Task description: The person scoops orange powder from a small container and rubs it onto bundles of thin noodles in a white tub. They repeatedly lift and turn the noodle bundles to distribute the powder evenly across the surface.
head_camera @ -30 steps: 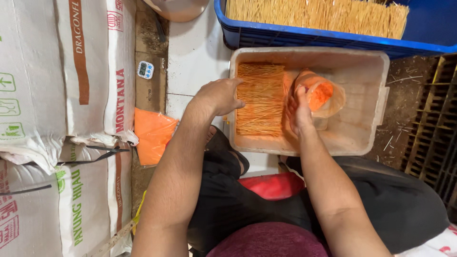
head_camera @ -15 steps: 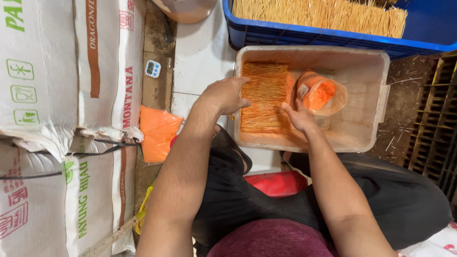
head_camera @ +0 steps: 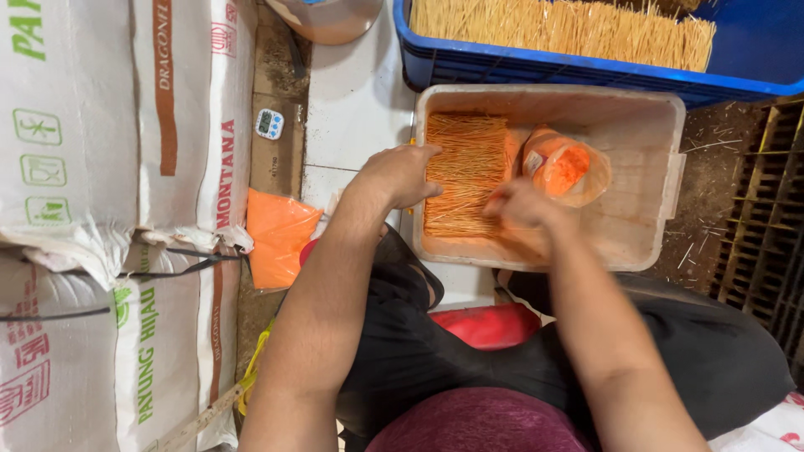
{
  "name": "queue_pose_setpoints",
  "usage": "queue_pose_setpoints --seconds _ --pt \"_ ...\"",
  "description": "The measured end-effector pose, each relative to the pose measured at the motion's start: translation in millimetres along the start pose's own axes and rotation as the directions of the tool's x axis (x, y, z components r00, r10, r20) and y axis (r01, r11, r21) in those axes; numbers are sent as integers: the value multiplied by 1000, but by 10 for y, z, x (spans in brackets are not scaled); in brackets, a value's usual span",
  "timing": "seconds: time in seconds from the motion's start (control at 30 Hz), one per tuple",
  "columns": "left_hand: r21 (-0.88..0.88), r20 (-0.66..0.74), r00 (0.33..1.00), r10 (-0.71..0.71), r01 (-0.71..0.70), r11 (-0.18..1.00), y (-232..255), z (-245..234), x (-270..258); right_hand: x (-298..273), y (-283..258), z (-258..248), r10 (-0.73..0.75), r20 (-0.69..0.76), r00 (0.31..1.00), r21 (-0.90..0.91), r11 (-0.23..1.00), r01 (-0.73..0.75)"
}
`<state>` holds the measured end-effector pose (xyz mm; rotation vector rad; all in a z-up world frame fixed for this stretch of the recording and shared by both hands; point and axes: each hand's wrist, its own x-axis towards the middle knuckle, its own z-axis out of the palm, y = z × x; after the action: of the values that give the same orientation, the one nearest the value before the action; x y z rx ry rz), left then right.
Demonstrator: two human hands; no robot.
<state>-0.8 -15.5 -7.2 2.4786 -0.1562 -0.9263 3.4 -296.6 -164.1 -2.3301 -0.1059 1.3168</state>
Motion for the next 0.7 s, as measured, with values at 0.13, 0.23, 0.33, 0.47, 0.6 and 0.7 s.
queue_pose_setpoints --seconds 0.13,0.23,0.33,0.47,0.6,0.7 --pt "-5 36 999 -34 34 999 23 -30 24 245 813 -638 255 -362 896 201 960 -192" --pt "5 32 999 -34 34 999 56 -68 80 480 1247 -574 142 -481 865 -65 978 -197" --pt "9 35 998 -44 44 999 85 -90 156 762 1509 -263 55 -575 816 -190 961 -199" --pt "29 100 988 -116 114 993 128 -81 218 1061 1772 125 50 -617 785 -262 928 -265" --pt "47 105 986 -130 125 991 178 -138 221 1177 1809 175 -35 -580 814 -355 910 -214" --pt "31 63 995 -72 70 997 205 -139 214 1065 1805 -35 21 -544 839 -261 946 -193"
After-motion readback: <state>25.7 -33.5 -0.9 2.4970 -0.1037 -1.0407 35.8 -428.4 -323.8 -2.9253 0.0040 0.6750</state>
